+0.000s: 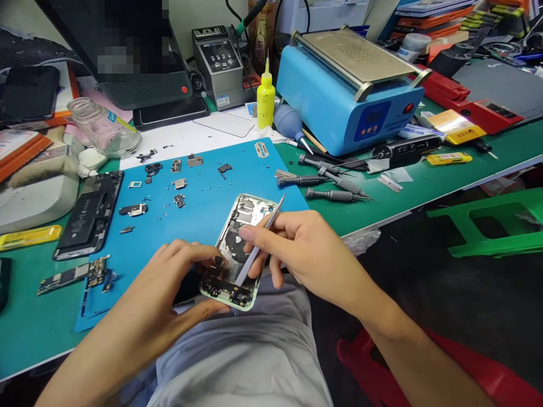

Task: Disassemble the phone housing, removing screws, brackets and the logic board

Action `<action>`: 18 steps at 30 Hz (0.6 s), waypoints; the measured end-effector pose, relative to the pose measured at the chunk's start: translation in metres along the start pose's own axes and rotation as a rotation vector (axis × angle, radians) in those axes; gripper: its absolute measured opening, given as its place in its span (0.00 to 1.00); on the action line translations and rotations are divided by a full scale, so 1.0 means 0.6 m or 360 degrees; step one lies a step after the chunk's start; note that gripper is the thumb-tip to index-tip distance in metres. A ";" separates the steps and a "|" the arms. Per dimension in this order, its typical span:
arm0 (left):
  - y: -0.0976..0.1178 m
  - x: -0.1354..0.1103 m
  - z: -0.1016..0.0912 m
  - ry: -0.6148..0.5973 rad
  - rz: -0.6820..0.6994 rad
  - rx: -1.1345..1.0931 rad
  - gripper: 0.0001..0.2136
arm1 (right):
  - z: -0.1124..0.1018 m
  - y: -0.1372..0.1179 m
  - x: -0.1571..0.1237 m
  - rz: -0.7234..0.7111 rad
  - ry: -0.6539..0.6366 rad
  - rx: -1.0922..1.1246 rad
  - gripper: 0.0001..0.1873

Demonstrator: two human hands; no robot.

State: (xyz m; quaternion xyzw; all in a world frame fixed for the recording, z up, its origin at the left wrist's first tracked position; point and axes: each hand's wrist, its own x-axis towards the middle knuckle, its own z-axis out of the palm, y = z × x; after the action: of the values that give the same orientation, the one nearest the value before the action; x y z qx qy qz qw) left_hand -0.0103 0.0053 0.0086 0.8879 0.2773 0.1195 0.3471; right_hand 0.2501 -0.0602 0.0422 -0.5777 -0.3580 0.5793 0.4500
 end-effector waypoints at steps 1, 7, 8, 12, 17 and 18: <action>0.001 0.002 0.001 -0.0001 0.0009 0.0009 0.21 | 0.000 -0.001 -0.001 -0.0007 -0.0010 0.0002 0.21; 0.014 0.007 -0.006 -0.0063 0.0046 0.0001 0.12 | -0.003 -0.002 0.003 -0.0045 -0.0101 0.0027 0.22; 0.014 0.007 -0.007 -0.0070 0.0050 -0.0003 0.12 | -0.003 -0.002 0.007 0.0008 -0.0131 0.0052 0.24; 0.013 0.005 -0.006 -0.0074 0.0063 -0.0017 0.12 | -0.003 -0.007 0.021 0.0125 -0.0194 0.0052 0.26; 0.010 0.008 0.001 -0.0045 0.0071 -0.0029 0.14 | 0.000 -0.013 0.017 0.0071 -0.0134 0.0067 0.26; 0.010 0.009 0.001 -0.0043 0.0074 -0.0032 0.15 | 0.000 -0.012 0.016 0.0082 -0.0128 0.0069 0.25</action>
State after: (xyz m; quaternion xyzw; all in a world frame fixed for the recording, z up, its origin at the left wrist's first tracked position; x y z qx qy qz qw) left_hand -0.0032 0.0045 0.0123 0.8922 0.2506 0.1183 0.3568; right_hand 0.2515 -0.0486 0.0456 -0.5530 -0.3482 0.6211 0.4327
